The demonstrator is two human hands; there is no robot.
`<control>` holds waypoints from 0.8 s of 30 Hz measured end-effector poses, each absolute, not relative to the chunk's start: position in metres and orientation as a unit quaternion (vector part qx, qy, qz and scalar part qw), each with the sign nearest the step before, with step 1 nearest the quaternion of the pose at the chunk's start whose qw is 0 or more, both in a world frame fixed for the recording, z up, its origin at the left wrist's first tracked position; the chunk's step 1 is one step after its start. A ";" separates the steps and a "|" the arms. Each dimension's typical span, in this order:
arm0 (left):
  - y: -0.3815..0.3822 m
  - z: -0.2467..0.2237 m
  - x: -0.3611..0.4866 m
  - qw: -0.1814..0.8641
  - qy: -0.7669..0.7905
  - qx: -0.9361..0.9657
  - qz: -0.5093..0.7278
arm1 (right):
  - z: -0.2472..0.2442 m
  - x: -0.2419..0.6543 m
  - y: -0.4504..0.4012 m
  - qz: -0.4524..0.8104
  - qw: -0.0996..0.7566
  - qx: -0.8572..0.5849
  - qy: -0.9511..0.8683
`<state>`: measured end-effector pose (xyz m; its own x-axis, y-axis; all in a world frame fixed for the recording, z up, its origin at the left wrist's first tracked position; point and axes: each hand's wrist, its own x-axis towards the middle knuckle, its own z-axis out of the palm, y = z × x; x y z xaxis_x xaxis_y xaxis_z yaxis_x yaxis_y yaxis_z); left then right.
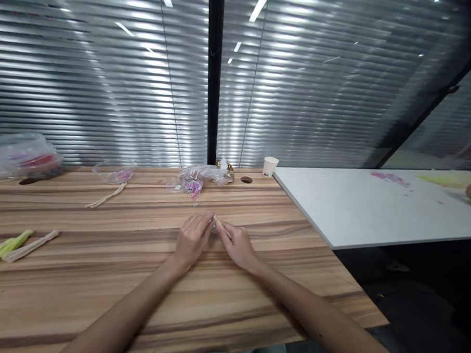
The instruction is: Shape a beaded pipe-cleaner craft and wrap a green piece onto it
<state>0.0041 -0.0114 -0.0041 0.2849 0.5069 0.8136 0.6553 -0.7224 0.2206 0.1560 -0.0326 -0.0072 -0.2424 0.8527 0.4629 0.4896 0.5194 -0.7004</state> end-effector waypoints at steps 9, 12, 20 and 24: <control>-0.017 0.003 0.011 -0.016 -0.416 -0.732 -0.538 | 0.000 0.154 -0.036 0.228 0.431 -0.435 -0.757; -0.019 0.006 0.014 -0.109 -0.450 -0.683 -0.565 | 0.002 0.154 -0.038 0.242 0.434 -0.429 -0.754; -0.013 -0.001 0.016 -0.331 -0.457 -0.612 -0.554 | 0.003 0.154 -0.039 0.244 0.438 -0.418 -0.758; -0.012 0.004 0.018 -0.411 -0.448 -0.558 -0.565 | 0.001 0.155 -0.037 0.243 0.431 -0.418 -0.762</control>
<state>0.0175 -0.0116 0.0042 -0.0406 0.9643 0.2618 0.0357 -0.2604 0.9648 0.1553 -0.0373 0.0006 -0.2785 0.8470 0.4528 0.4277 0.5315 -0.7312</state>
